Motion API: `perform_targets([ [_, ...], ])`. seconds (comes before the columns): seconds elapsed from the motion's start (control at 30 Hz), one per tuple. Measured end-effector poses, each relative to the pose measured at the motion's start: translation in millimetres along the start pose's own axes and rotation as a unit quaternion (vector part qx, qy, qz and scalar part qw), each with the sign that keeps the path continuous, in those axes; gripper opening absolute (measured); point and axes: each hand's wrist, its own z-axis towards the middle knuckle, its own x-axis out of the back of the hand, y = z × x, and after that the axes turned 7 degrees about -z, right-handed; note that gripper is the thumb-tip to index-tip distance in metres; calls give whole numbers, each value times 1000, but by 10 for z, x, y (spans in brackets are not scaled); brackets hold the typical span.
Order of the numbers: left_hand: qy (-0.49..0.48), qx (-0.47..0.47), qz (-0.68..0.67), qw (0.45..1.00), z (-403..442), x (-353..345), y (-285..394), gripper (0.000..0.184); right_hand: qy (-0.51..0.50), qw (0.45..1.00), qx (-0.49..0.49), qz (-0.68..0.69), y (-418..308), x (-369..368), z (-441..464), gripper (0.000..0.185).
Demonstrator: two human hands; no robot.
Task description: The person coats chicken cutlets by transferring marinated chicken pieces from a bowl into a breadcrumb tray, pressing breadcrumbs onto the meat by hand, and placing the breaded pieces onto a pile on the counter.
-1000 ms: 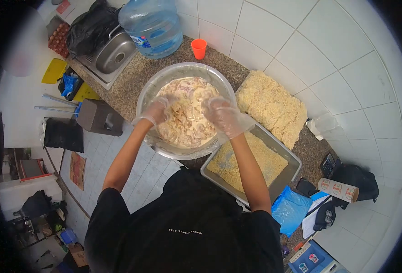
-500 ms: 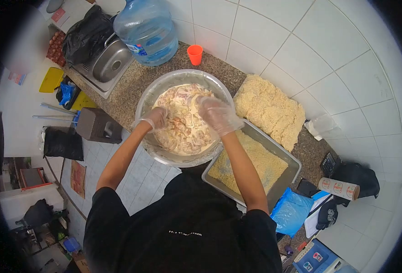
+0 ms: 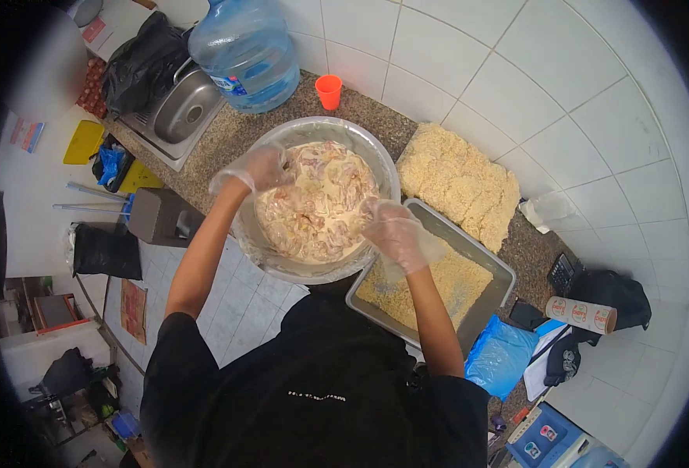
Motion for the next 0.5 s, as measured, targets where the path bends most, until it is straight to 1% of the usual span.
perform_targets([
  [0.03, 2, -8, 7, 1000, 73, 35, -1, 29, 20, 999, 40, -32, -33, 174, -49, 25],
  [0.07, 8, 36, 20, 999, 167, -6, -62, 32, 41, 994, 79, -63, -103, 327, -97, 25],
  [0.13, 22, 124, 48, 991, 368, -264, -287, 37, 18, 992, -61, -113, -372, 592, -200, 26],
  [0.17, 55, 127, 34, 990, 402, -400, -382, 40, 9, 982, -133, -136, -481, 707, -262, 26],
  [0.23, 115, 127, 5, 985, 434, -628, -475, 45, 51, 982, -153, -95, -537, 973, -467, 26],
  [0.27, 102, 136, 25, 985, 476, -740, -465, 44, 70, 981, -165, -74, -516, 1062, -610, 26],
  [0.33, 78, 159, 62, 982, 448, -890, -204, 42, 77, 959, -273, -7, -379, 1115, -927, 25],
  [0.37, 95, 137, 60, 984, 362, -904, -31, 39, 79, 943, -322, 26, -340, 1118, -1045, 24],
  [0.47, 110, 144, 62, 982, 783, -1580, -682, 34, 49, 915, -399, -37, -400, 1208, -1194, 19],
  [0.5, 93, 129, 59, 986, 804, -1534, -701, 32, 49, 922, -377, -73, -350, 1196, -1287, 18],
])
